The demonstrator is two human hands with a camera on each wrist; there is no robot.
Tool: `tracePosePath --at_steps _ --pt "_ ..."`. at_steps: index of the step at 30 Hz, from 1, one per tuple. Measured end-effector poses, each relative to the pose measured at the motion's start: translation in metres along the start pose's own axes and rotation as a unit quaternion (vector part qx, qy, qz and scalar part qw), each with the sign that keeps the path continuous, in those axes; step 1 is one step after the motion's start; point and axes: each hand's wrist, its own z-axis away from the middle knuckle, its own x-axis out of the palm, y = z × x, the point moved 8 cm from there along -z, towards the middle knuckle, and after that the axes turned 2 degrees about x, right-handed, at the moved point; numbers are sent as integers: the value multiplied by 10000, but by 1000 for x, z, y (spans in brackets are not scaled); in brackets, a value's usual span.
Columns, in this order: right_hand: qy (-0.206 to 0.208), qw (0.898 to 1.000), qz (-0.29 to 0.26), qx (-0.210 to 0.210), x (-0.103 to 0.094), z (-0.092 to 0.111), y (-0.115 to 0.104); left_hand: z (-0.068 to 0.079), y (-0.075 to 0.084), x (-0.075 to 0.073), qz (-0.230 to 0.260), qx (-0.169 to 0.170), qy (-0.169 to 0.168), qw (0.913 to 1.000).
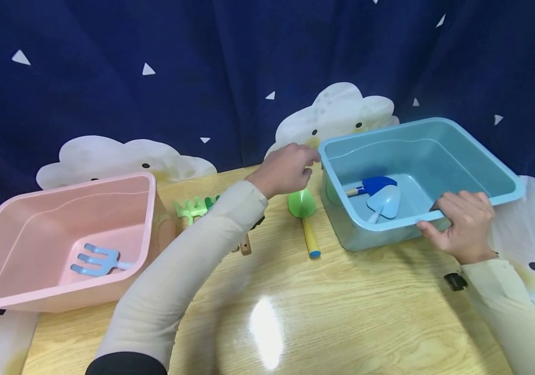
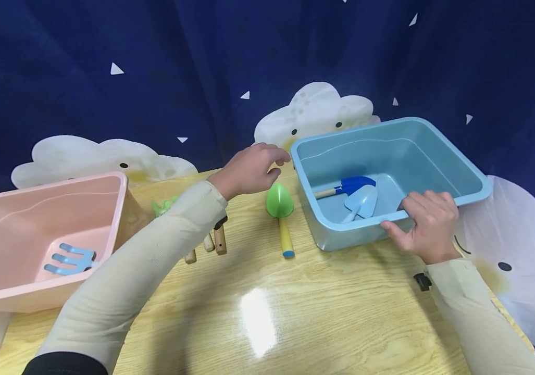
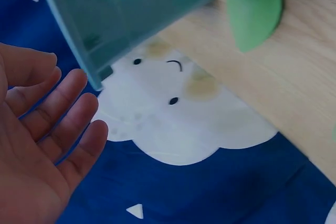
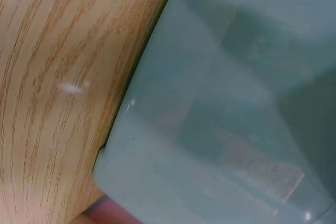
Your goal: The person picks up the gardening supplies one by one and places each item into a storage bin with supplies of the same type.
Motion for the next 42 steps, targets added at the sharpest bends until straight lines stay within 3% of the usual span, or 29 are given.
tracePosePath --at_steps 5,12,17,25,31,35,42 --pt "-26 10000 20 9 1 2 -1 10 -9 16 157 -114 -174 9997" --pt "-5 10000 -32 30 2 1 -1 27 -11 52 368 -158 -645 9971" --pt "5 10000 -76 50 2 -1 -2 32 -13 71 400 -239 -784 9958" --pt "8 9999 -89 134 2 -4 -2 35 -15 86 463 -266 -791 9954" --pt "56 9998 -82 159 1 -5 -3 35 -11 113 527 -309 -902 9940" --pt "81 9997 -114 175 1 -5 -4 36 -11 125 417 -498 -808 9946" --pt "169 9996 -138 170 2 -7 -7 40 -15 135 355 -807 -805 9928"
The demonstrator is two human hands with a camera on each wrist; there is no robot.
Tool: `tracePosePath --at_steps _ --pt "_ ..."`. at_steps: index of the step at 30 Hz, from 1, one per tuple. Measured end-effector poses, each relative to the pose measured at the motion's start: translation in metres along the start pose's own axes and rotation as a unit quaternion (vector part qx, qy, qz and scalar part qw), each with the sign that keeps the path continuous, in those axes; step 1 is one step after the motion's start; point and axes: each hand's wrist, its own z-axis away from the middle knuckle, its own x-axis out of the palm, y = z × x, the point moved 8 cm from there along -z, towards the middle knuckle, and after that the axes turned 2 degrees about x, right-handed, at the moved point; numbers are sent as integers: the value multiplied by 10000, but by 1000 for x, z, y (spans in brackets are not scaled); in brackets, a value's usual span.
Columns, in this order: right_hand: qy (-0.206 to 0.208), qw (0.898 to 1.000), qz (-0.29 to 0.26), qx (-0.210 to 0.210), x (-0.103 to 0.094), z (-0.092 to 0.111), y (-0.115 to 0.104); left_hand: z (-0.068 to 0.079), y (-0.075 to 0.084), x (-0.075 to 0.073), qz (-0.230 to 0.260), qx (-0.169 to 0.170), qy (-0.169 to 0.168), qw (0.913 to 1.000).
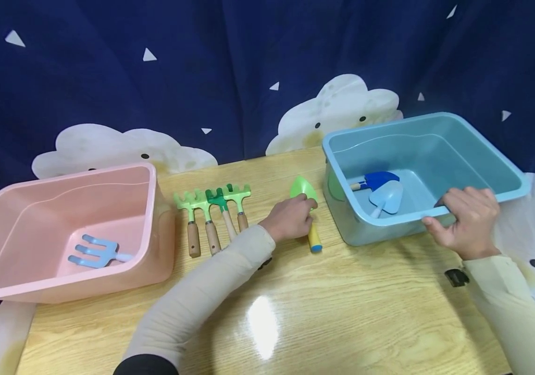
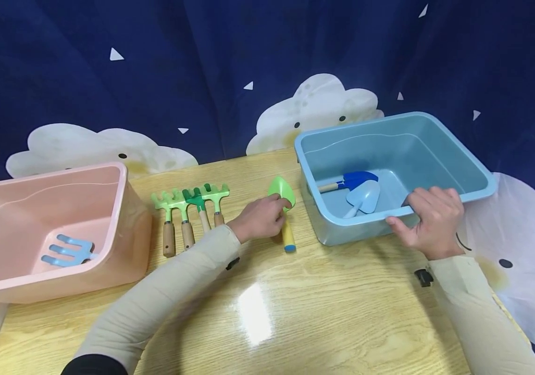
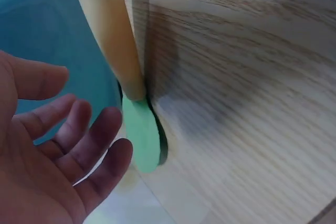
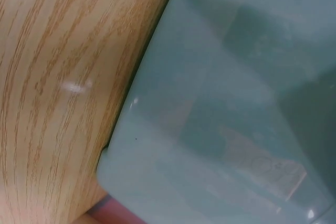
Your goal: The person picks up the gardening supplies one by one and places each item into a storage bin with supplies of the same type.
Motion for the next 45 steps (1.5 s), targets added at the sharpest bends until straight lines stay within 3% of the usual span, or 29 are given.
tracePosePath --at_steps 8,14,25,33,45 --pt "0 10000 10 49 0 0 2 -4 -11 9 -58 -440 29 9990" --pt "-8 10000 11 53 0 1 2 -3 -16 20 -151 -1030 -49 9946" --pt "151 9998 -83 41 0 -3 -1 2 -26 35 933 -1704 -580 9792" --pt "210 9997 -79 43 0 -3 -2 2 -34 39 1550 -1838 -592 9689" --pt "167 9998 -22 50 1 -1 0 6 -56 37 2340 -2357 -424 9423"
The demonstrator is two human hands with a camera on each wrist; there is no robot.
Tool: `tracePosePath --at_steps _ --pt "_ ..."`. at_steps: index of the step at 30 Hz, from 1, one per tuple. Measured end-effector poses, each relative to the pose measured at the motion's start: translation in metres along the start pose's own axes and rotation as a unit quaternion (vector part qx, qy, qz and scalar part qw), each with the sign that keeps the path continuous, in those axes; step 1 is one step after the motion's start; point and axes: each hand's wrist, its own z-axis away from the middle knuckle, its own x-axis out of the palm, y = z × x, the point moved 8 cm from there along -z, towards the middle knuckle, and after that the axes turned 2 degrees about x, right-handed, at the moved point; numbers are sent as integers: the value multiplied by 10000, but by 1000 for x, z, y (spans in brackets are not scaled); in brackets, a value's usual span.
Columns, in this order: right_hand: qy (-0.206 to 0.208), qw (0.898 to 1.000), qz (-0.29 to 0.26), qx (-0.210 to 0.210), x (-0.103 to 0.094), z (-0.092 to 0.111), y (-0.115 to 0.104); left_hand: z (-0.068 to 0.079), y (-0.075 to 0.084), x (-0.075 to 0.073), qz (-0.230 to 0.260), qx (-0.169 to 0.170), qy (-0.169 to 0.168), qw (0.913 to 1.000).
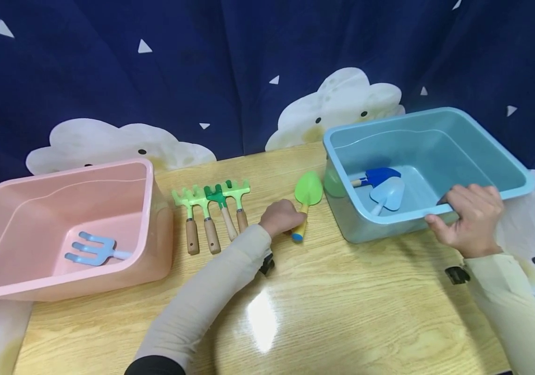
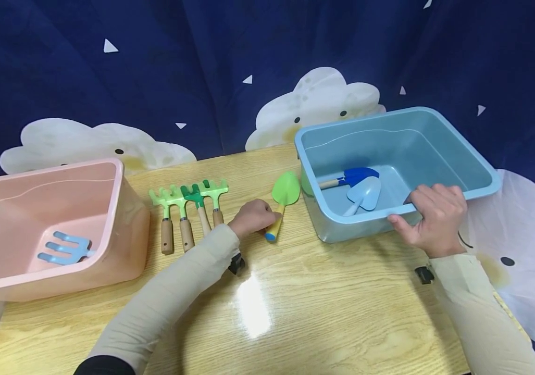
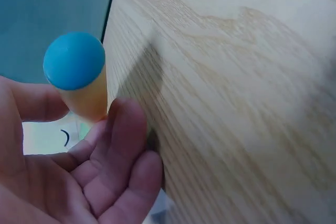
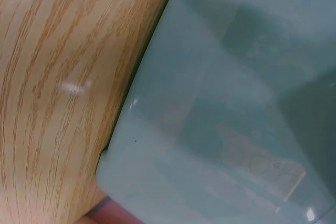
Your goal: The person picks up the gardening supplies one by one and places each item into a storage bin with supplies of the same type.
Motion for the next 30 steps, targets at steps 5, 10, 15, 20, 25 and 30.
tracePosePath --at_steps 5,10,15,20,25,30 --pt "-37 10000 -6 15 0 -1 0 0 -6 -1 858 24 -134 9962" --pt "-31 10000 -22 19 0 -1 -1 1 -8 3 1775 23 -430 9832" --pt "-58 10000 36 2 -1 -1 -2 0 -4 5 2127 102 -501 9758" --pt "-57 10000 38 -18 0 -2 -1 -3 -2 7 2371 182 -644 9692" --pt "-90 9999 49 -28 0 -1 0 -5 -6 10 2566 105 -826 9629" --pt "-134 9999 70 -14 -1 1 0 -7 -8 12 2522 186 -995 9624"
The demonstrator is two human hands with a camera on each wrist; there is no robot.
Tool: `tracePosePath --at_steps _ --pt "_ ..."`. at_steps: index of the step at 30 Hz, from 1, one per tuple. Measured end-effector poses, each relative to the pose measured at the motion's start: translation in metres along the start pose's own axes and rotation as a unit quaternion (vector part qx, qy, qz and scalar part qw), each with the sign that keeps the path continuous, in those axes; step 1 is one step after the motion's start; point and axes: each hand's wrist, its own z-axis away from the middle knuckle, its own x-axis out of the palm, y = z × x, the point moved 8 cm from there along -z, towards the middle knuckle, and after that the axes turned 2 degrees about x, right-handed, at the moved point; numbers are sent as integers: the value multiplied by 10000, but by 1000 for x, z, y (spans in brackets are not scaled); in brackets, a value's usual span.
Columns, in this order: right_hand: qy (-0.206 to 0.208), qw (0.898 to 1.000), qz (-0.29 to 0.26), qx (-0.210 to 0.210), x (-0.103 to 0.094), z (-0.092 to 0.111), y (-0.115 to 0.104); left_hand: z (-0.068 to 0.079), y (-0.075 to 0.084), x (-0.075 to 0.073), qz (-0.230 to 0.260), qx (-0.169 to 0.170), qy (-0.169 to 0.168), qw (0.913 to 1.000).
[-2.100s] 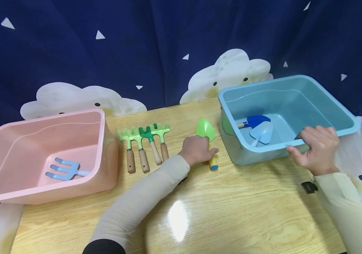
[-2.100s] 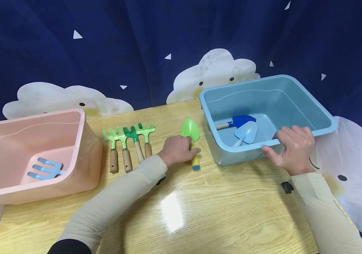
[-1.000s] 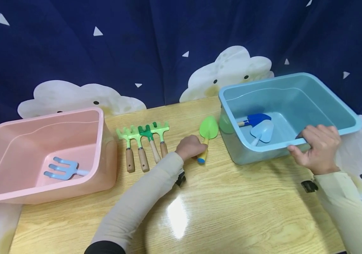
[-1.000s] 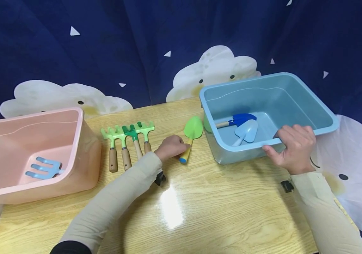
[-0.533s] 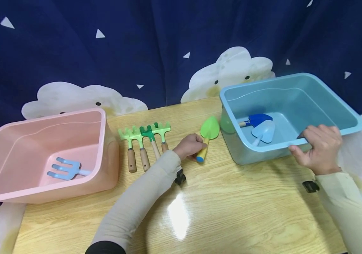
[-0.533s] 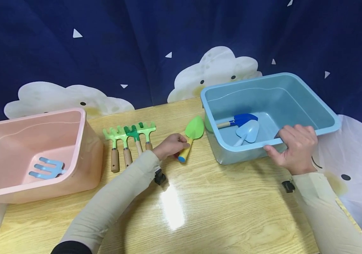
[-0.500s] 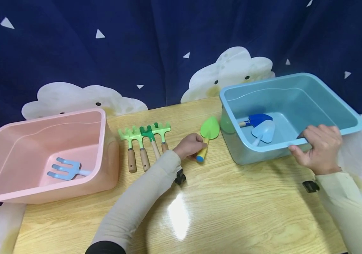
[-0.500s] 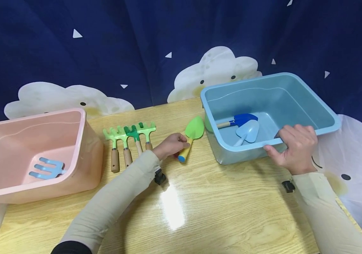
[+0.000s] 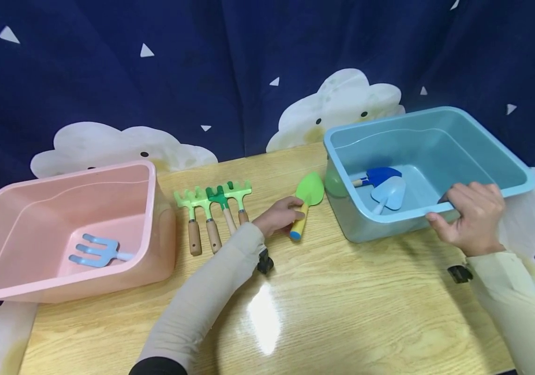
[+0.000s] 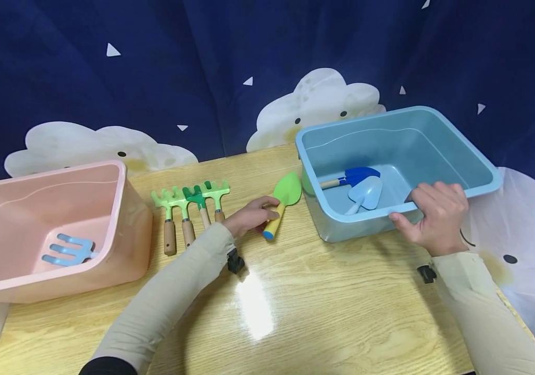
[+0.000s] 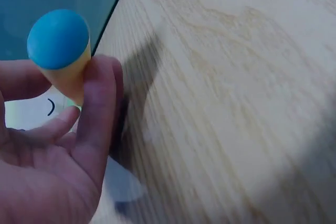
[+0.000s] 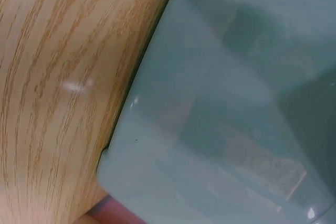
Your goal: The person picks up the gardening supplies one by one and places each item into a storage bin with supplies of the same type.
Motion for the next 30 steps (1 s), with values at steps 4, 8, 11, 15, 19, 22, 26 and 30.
tracePosePath --at_steps 4,8,11,15,19,22,26,30 --pt "8 10000 -38 -5 2 -1 -1 1 0 0 -56 20 -157 9999" --pt "-7 10000 -61 -21 4 -2 -2 0 -1 -1 -82 -20 -234 9997" --pt "-27 10000 -75 -12 4 -2 -3 -1 -2 0 34 -78 -294 9995" --pt "-64 9999 -75 -19 1 -3 -2 -2 -1 3 191 -73 -448 9988" --pt "-114 9999 -42 -28 0 -3 -1 -3 1 6 189 22 -591 9981" --pt "-110 9999 -51 -11 0 -4 -1 -1 2 6 288 14 -652 9975" --pt "-67 9999 -80 9 1 -3 -2 0 0 6 392 -30 -730 9966" --pt "-37 10000 -90 18 1 -3 -3 -1 0 7 340 22 -789 9963"
